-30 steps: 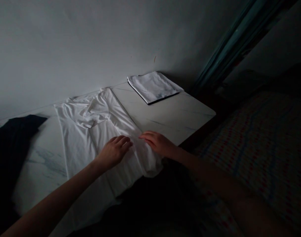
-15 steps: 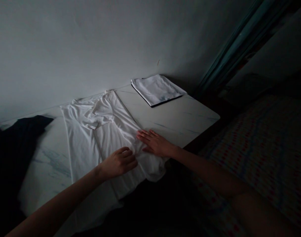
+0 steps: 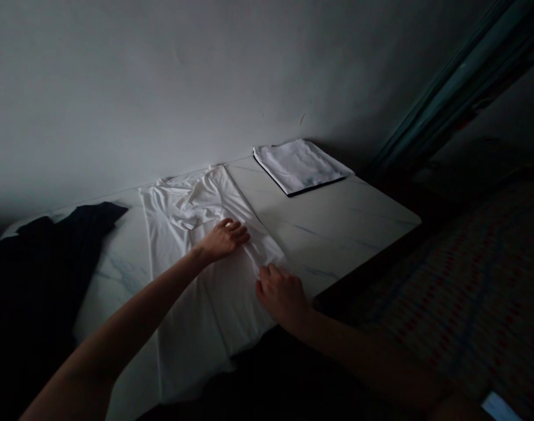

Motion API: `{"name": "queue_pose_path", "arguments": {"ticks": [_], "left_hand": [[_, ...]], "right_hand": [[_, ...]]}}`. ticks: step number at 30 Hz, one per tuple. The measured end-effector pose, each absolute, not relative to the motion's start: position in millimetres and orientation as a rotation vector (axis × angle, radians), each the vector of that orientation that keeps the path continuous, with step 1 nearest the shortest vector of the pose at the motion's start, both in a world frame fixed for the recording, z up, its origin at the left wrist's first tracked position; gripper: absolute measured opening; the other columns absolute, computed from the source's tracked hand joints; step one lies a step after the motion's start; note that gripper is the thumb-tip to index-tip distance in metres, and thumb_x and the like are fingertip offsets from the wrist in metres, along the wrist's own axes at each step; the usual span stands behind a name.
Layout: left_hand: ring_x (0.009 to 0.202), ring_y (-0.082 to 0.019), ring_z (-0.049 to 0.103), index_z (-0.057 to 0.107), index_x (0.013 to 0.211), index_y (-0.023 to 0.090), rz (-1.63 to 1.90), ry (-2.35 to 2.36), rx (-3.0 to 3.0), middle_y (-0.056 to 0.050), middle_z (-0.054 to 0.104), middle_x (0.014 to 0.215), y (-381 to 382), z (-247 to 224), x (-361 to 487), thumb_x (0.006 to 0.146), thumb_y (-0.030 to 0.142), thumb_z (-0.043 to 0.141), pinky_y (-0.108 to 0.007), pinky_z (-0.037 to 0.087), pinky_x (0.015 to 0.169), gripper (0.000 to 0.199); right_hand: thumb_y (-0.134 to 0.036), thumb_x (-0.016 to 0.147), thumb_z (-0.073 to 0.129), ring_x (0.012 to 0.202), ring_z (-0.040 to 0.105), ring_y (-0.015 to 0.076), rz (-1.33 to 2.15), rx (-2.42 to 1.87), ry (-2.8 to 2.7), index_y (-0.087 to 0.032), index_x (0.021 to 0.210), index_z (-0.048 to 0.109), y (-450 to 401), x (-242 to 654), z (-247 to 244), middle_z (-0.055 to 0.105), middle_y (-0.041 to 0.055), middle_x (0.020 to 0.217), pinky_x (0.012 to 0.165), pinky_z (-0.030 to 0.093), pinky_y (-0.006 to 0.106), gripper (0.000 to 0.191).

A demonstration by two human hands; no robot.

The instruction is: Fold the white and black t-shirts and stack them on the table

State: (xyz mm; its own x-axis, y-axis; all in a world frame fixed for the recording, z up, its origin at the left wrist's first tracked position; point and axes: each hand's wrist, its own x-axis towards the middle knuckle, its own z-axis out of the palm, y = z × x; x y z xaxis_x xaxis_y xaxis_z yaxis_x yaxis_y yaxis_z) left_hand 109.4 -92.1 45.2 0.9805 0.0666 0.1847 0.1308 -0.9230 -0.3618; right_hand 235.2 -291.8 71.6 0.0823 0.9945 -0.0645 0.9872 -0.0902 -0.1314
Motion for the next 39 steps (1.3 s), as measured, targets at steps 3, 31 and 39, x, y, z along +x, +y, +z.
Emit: {"name": "queue_pose_path", "arguments": {"ticks": [3,31,39], "left_hand": [[0.094,-0.02,0.058,0.067,0.102,0.021,-0.224,-0.146,-2.724,-0.005,0.068,0.1,-82.5,47.4,109.0,0.099,0.021,0.048,-0.037,0.042,0.088,0.019],[0.121,-0.042,0.057,0.06,0.119,0.008,-0.294,-2.385,-2.335,-0.028,0.061,0.127,29.1,58.2,41.1,0.079,0.054,0.063,-0.047,0.048,0.094,0.061],[0.082,-0.023,0.067,0.065,0.096,0.015,-0.911,-2.61,-2.392,-0.007,0.069,0.082,55.6,62.4,49.2,0.074,0.033,0.064,-0.03,0.054,0.067,0.029]], "right_hand": [[-0.013,0.092,0.05,0.077,0.067,0.0162,0.19,-2.286,-2.042,-0.018,0.091,0.063,-293.7,240.8,70.0,0.071,0.0078,0.089,0.057,0.039,0.024,0.013],[-0.048,0.1,0.049,0.152,0.014,0.0274,0.298,-1.172,-2.758,-0.014,0.157,0.027,-132.2,302.8,23.8,0.021,0.0151,0.163,0.124,0.012,0.05,0.07],[-0.046,0.104,0.039,0.149,0.028,0.0238,0.284,-1.203,-2.616,-0.015,0.153,0.037,-114.4,300.0,25.1,0.032,0.0154,0.159,0.121,0.024,0.046,0.058]]}}
